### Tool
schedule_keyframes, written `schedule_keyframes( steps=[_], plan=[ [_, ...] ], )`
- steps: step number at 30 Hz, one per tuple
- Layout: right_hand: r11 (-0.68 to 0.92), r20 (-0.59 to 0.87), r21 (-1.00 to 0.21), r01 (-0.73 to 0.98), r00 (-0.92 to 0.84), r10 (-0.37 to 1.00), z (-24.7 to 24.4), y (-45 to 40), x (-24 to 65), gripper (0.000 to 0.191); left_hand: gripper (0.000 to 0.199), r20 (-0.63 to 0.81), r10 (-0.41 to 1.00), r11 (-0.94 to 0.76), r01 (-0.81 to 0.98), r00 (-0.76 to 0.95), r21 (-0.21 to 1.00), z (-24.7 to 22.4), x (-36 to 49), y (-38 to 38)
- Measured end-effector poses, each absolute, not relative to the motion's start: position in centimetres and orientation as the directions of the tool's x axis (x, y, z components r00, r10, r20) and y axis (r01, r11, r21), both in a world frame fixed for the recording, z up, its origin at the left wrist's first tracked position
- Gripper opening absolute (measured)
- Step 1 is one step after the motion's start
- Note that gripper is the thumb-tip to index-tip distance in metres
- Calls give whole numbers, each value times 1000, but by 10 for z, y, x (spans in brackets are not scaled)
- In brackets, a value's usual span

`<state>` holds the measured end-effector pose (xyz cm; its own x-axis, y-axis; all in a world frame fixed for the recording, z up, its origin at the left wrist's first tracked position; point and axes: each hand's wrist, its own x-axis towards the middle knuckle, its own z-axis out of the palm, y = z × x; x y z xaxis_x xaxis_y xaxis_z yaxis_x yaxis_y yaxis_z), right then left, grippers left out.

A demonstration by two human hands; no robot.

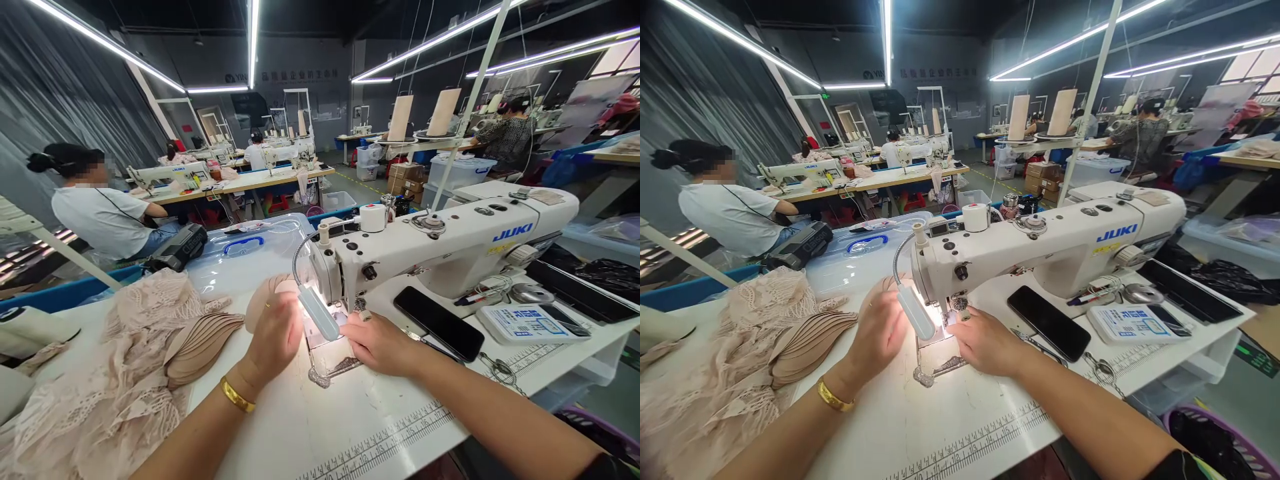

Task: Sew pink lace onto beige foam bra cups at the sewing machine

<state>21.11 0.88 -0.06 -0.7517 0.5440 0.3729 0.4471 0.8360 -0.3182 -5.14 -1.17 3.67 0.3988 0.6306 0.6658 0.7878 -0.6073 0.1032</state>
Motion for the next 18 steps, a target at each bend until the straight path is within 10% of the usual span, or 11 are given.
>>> schedule_keyframes(
  steps=[9,18],
  plan=[
    [823,328,-280,494,-757,566,3,9,211,20,24,290,795,-554,833,533,-11,38,-53,-26],
    [804,277,-283,522,-759,590,3,11,213,17,28,35,788,-596,747,614,295,54,-16,-57]
  ],
)
